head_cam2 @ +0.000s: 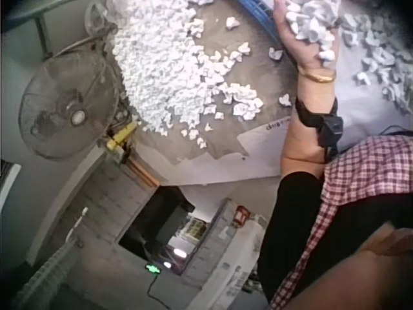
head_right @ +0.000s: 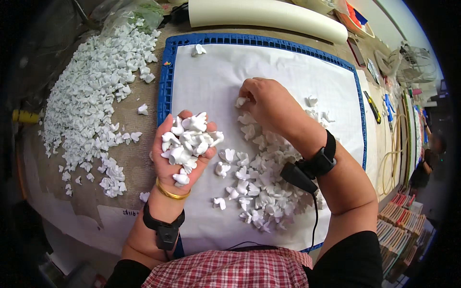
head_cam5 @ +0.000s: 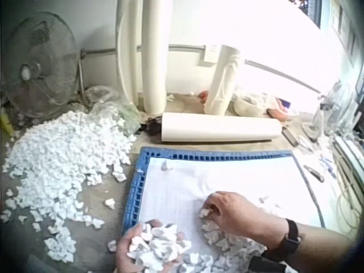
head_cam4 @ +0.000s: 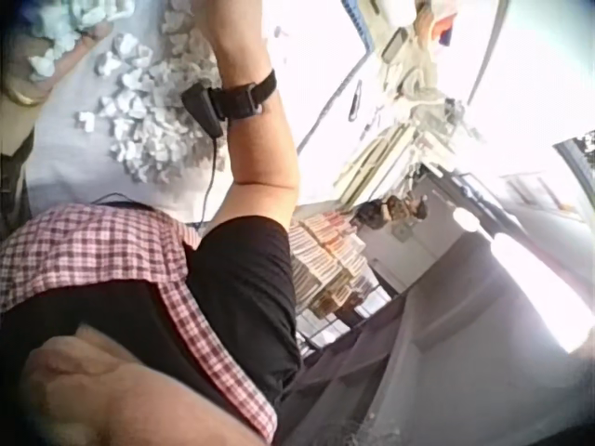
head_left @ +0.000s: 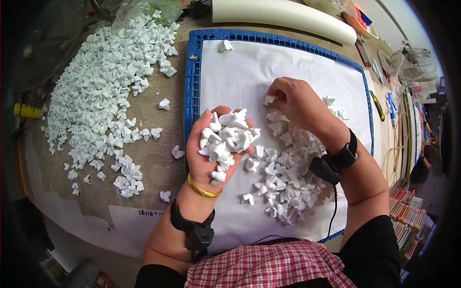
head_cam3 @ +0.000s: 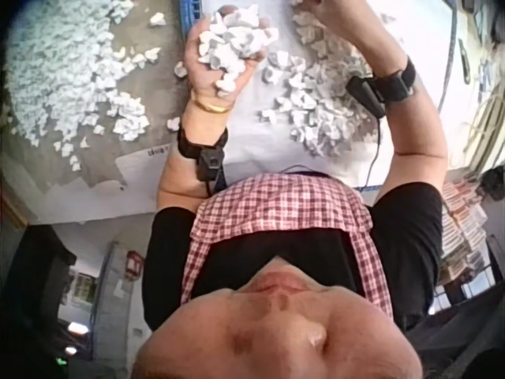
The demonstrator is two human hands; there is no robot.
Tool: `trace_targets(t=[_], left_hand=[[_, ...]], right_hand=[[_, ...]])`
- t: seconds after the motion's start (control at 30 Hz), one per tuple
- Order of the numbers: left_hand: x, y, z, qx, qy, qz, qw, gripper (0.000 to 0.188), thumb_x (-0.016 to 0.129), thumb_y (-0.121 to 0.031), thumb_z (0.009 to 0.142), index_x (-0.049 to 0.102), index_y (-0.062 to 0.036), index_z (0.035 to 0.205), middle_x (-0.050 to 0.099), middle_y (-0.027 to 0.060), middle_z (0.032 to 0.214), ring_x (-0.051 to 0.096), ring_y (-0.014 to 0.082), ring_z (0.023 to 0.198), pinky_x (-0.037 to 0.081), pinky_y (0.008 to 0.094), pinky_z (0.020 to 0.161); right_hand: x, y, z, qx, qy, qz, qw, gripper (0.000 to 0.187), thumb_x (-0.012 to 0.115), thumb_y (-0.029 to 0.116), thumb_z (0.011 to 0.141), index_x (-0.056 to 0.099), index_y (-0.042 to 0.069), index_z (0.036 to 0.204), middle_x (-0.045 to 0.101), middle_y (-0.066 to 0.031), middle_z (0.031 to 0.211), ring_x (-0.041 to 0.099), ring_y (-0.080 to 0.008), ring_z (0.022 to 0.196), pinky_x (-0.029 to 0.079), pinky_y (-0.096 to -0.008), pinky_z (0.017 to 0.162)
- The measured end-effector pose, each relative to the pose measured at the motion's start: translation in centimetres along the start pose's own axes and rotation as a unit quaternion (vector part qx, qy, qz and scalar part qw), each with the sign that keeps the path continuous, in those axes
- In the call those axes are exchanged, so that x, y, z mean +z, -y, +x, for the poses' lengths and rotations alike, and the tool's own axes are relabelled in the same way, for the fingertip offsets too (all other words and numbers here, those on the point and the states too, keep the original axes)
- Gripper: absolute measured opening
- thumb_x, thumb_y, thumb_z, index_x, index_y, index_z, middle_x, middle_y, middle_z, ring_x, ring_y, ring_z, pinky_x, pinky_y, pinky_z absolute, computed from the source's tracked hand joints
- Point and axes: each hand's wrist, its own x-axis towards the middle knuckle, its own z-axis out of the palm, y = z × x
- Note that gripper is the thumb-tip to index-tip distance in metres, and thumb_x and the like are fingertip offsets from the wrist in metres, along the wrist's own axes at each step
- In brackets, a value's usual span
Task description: Removing small white plastic parts from a grid tray and arranging them onto a mesh tray.
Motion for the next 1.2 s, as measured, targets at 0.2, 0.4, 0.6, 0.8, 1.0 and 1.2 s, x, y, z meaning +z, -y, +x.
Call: trace_targets(t=[0.2,0.4,0.6,0.8,1.0,1.2], left_hand=[[-0.5,0.1,0.1,-0.015,0.009,-0.002,1.000,0.036,0.047,-0.036,0.101,0.062,-0.0088,0.118,0.066,0.0163,0.117,0.060,0.0355,0.115,0.058,0.0494,0.075],[-0.3,-0.1,-0.3,-0.013,0.005,-0.019,1.000,0.036,0.046,-0.035,0.101,0.061,-0.0079,0.120,0.065,0.0183,0.119,0.061,0.0379,0.114,0.058,0.0503,0.075],[-0.1,-1.0,-0.7,-0.011,0.010,-0.001,1.000,0.038,0.048,-0.037,0.100,0.056,-0.0068,0.123,0.063,0.0181,0.120,0.063,0.0344,0.111,0.059,0.0507,0.079],[1.0,-1.0,-0.5,-0.011,0.008,-0.001,1.000,0.039,0.047,-0.036,0.101,0.055,-0.0059,0.124,0.061,0.0188,0.125,0.060,0.0363,0.116,0.058,0.0516,0.081],[1.6,-1.0,-0.7,-0.018,0.019,-0.013,1.000,0.036,0.046,-0.033,0.102,0.056,-0.0071,0.125,0.058,0.0183,0.131,0.049,0.0372,0.129,0.052,0.0546,0.093],[1.8,-1.2,-0.6,-0.024,-0.012,0.004,1.000,0.037,0.045,-0.031,0.102,0.056,-0.0069,0.127,0.056,0.0196,0.133,0.048,0.0391,0.130,0.051,0.0563,0.095]], right_hand=[[0.2,-0.2,0.8,-0.045,-0.098,-0.057,0.993,0.010,0.061,0.003,0.083,0.060,0.000,0.093,0.061,-0.0178,0.090,0.062,-0.0363,0.086,0.051,-0.0411,0.077],[2.3,1.0,1.2,-0.155,-0.125,-0.120,0.972,0.007,0.055,0.002,0.087,0.052,0.001,0.094,0.055,-0.0157,0.084,0.059,-0.0364,0.083,0.049,-0.0439,0.076],[2.0,2.4,0.1,-0.076,-0.073,-0.031,0.994,0.017,0.064,0.010,0.087,0.054,0.000,0.097,0.059,-0.0153,0.091,0.061,-0.0355,0.086,0.051,-0.0421,0.076],[1.2,2.1,0.4,-0.056,-0.059,-0.036,0.996,0.025,0.071,0.010,0.083,0.061,0.001,0.104,0.062,-0.0156,0.096,0.064,-0.0323,0.086,0.052,-0.0394,0.076],[-0.8,2.3,4.5,-0.119,-0.201,-0.004,0.972,0.021,0.071,0.009,0.083,0.060,0.001,0.099,0.062,-0.0154,0.091,0.064,-0.0316,0.084,0.052,-0.0386,0.074],[1.5,1.9,9.0,-0.119,-0.195,0.000,0.974,0.020,0.069,0.009,0.084,0.060,0.001,0.100,0.062,-0.0164,0.095,0.062,-0.0360,0.089,0.051,-0.0414,0.078]])
